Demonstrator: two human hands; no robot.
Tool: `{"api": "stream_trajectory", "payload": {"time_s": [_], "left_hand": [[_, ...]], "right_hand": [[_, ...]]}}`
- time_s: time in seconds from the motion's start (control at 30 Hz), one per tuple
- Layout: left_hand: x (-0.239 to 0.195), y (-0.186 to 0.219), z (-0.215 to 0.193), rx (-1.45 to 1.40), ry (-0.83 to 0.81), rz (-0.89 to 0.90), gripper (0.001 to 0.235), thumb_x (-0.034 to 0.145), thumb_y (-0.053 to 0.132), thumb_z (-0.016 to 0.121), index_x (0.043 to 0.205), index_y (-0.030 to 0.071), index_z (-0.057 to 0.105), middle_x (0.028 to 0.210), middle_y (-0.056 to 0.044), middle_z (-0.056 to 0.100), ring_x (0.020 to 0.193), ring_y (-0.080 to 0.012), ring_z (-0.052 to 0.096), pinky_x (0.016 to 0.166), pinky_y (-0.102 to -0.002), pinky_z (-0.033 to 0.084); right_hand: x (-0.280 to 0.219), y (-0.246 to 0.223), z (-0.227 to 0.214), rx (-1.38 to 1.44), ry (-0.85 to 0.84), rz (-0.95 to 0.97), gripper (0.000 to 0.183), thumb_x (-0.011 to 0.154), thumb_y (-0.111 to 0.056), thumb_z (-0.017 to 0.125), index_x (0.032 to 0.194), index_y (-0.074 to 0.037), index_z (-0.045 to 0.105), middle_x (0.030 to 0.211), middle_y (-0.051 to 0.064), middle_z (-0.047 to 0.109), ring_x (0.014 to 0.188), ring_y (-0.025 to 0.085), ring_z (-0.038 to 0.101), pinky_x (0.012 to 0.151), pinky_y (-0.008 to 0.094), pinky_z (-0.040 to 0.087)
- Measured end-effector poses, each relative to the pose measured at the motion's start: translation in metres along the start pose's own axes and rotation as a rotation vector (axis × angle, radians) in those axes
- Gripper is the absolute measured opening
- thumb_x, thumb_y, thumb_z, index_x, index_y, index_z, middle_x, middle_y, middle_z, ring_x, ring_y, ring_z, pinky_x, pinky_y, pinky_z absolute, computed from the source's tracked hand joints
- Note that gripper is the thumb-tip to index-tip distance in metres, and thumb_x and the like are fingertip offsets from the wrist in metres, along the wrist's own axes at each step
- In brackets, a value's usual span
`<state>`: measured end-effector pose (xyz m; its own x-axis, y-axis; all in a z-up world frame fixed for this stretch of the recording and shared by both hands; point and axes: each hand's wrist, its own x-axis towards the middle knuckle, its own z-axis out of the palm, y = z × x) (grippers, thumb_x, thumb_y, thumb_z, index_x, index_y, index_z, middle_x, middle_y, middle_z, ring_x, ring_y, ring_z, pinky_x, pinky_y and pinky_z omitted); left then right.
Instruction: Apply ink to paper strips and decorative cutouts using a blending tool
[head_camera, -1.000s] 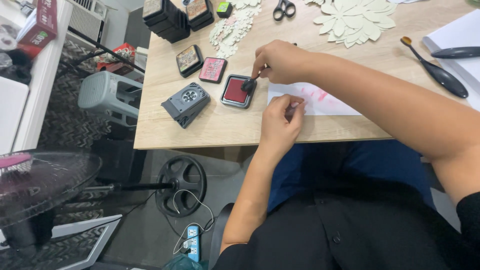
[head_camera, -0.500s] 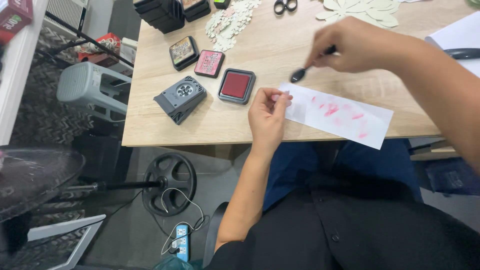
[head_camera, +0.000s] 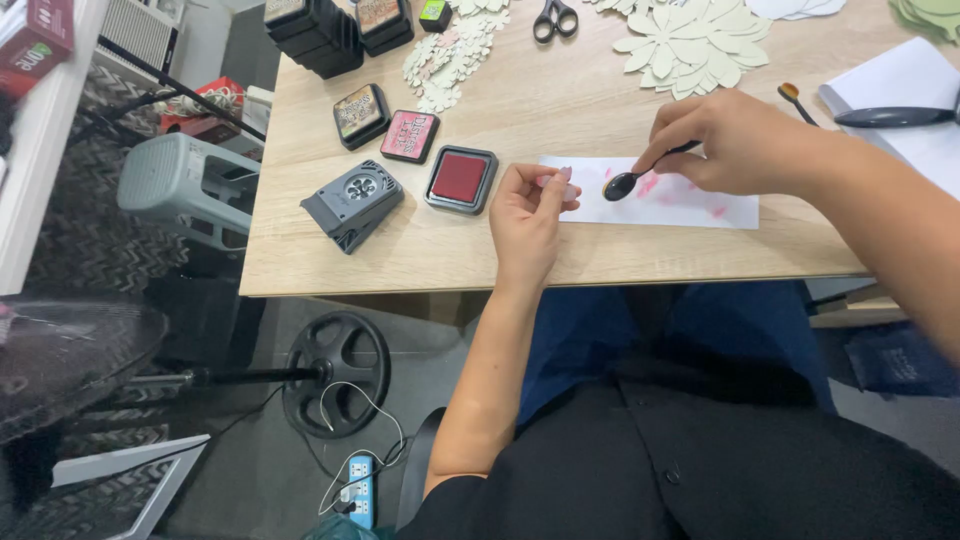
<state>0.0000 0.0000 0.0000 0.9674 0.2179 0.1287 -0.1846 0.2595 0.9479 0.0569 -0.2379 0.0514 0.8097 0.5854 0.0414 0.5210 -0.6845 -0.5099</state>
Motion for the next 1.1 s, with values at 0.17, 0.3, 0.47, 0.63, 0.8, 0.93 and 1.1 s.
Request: {"api": "stream_trajectory", "payload": {"time_s": [0.17, 0.3, 0.47, 0.63, 0.8, 0.93, 1.1], "left_hand": [[-0.003, 0.009, 0.006, -0.027, -0.034, 0.032, 0.014, 0.090, 0.007, 0.074, 0.098, 0.007, 0.063, 0.081, -0.002, 0.057, 0.068, -0.0115, 0.062, 0.067, -0.025, 0.054], [-0.005, 0.008, 0.011, -0.107, -0.046, -0.009, 0.045, 0.085, 0.007, 0.080, 0.123, 0.004, 0.056, 0.087, -0.001, 0.066, 0.073, -0.0068, 0.061, 0.076, -0.025, 0.056], [-0.002, 0.000, 0.006, -0.218, -0.103, -0.056, 0.048, 0.090, 0.005, 0.073, 0.132, 0.004, 0.049, 0.090, -0.004, 0.065, 0.089, -0.0160, 0.064, 0.080, -0.027, 0.050], [-0.004, 0.004, 0.008, -0.252, -0.120, -0.125, 0.048, 0.090, 0.003, 0.071, 0.131, 0.005, 0.047, 0.089, -0.002, 0.059, 0.086, -0.0103, 0.059, 0.079, -0.025, 0.048], [-0.005, 0.007, 0.011, -0.164, -0.136, -0.062, 0.050, 0.091, 0.005, 0.070, 0.134, 0.005, 0.043, 0.090, -0.003, 0.062, 0.088, -0.0105, 0.060, 0.083, -0.026, 0.048], [-0.005, 0.008, 0.013, -0.120, -0.135, -0.044, 0.050, 0.093, 0.006, 0.068, 0.135, 0.004, 0.041, 0.092, -0.005, 0.060, 0.076, -0.0082, 0.055, 0.079, -0.021, 0.046], [-0.007, 0.002, 0.013, -0.120, -0.125, 0.029, 0.050, 0.093, 0.002, 0.070, 0.134, 0.004, 0.042, 0.089, -0.002, 0.060, 0.074, -0.0037, 0.053, 0.082, -0.025, 0.053]], "right_hand": [[0.007, -0.006, -0.016, 0.091, 0.000, 0.080, 0.021, 0.095, -0.012, 0.071, 0.105, -0.023, 0.085, 0.100, -0.004, 0.072, 0.088, 0.018, 0.065, 0.075, 0.033, 0.046], [0.008, -0.025, -0.033, 0.254, 0.171, -0.105, 0.014, 0.098, -0.007, 0.073, 0.107, -0.012, 0.081, 0.095, 0.002, 0.067, 0.088, 0.017, 0.061, 0.076, 0.029, 0.043], [0.020, -0.011, -0.015, 0.383, 0.165, -0.157, 0.012, 0.094, -0.007, 0.076, 0.104, -0.011, 0.081, 0.095, 0.003, 0.070, 0.085, 0.014, 0.062, 0.074, 0.027, 0.044], [0.021, -0.004, -0.006, 0.491, 0.177, -0.221, 0.011, 0.096, -0.005, 0.073, 0.106, -0.008, 0.078, 0.093, 0.005, 0.065, 0.079, 0.013, 0.056, 0.073, 0.026, 0.039], [0.017, -0.003, -0.006, 0.525, 0.195, -0.212, 0.010, 0.097, -0.007, 0.073, 0.106, -0.008, 0.077, 0.094, 0.003, 0.065, 0.080, 0.012, 0.054, 0.072, 0.025, 0.037], [0.018, -0.007, -0.009, 0.390, 0.147, -0.210, 0.012, 0.096, -0.006, 0.073, 0.107, -0.009, 0.080, 0.094, 0.003, 0.068, 0.085, 0.016, 0.060, 0.073, 0.028, 0.042], [0.016, -0.013, -0.013, 0.343, 0.165, -0.269, 0.015, 0.096, 0.000, 0.071, 0.104, -0.010, 0.080, 0.093, 0.003, 0.068, 0.082, 0.016, 0.059, 0.065, 0.028, 0.039]]}}
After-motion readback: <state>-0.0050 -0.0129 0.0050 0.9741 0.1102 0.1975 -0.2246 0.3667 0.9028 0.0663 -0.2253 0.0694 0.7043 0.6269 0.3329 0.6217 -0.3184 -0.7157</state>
